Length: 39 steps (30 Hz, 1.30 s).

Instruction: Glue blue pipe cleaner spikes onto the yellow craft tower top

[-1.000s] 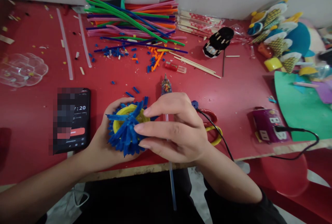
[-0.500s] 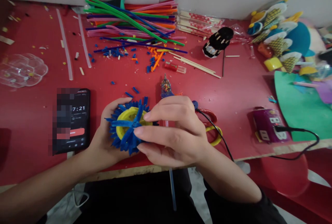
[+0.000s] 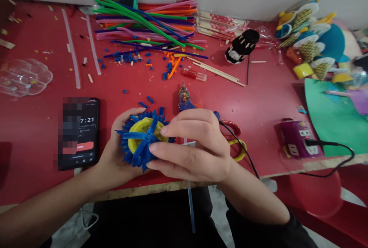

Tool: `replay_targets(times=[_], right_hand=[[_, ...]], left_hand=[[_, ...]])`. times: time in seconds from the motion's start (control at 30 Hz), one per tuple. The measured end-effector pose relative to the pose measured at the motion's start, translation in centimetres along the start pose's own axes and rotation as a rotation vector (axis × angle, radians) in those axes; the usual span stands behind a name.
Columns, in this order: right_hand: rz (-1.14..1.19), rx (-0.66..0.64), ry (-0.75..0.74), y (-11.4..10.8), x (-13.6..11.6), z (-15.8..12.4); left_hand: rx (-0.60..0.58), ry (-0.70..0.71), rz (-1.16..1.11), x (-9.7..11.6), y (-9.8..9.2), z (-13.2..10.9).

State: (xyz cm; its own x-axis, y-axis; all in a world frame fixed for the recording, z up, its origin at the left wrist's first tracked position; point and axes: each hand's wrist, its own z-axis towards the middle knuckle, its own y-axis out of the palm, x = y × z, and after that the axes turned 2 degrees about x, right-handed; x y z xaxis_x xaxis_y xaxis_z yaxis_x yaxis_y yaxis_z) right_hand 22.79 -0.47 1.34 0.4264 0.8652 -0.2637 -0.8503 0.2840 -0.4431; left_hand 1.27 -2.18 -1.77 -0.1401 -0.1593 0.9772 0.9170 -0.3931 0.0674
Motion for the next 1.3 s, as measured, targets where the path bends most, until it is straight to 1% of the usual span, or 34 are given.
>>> replay_targets(times=[0.3, 0.53, 0.7, 0.87, 0.97, 1.1, 1.3], right_hand=[[-0.052, 0.006, 0.000, 0.0, 0.2, 0.2], [-0.048, 0.010, 0.009, 0.0, 0.2, 0.0], [-0.036, 0.036, -0.014, 0.4, 0.2, 0.0], [0.018, 0.061, -0.001, 0.7, 0.0, 0.1], [0.052, 0.042, 0.003, 0.7, -0.1, 0.1], [0.029, 0.033, 0.007, 0.8, 0.0, 0.1], [0.042, 0.081, -0.007, 1.1, 0.2, 0.1]], left_hand=[[0.013, 0.018, -0.015, 0.0, 0.3, 0.3], [0.025, 0.038, -0.007, -0.3, 0.2, 0.2], [0.001, 0.037, -0.026, -0.5, 0.1, 0.1], [0.051, 0.048, 0.019, -0.9, 0.2, -0.1], [0.036, 0.055, 0.046, -0.7, 0.1, -0.1], [0.028, 0.024, 0.041, -0.3, 0.1, 0.1], [0.035, 0.043, 0.015, -0.5, 0.1, 0.1]])
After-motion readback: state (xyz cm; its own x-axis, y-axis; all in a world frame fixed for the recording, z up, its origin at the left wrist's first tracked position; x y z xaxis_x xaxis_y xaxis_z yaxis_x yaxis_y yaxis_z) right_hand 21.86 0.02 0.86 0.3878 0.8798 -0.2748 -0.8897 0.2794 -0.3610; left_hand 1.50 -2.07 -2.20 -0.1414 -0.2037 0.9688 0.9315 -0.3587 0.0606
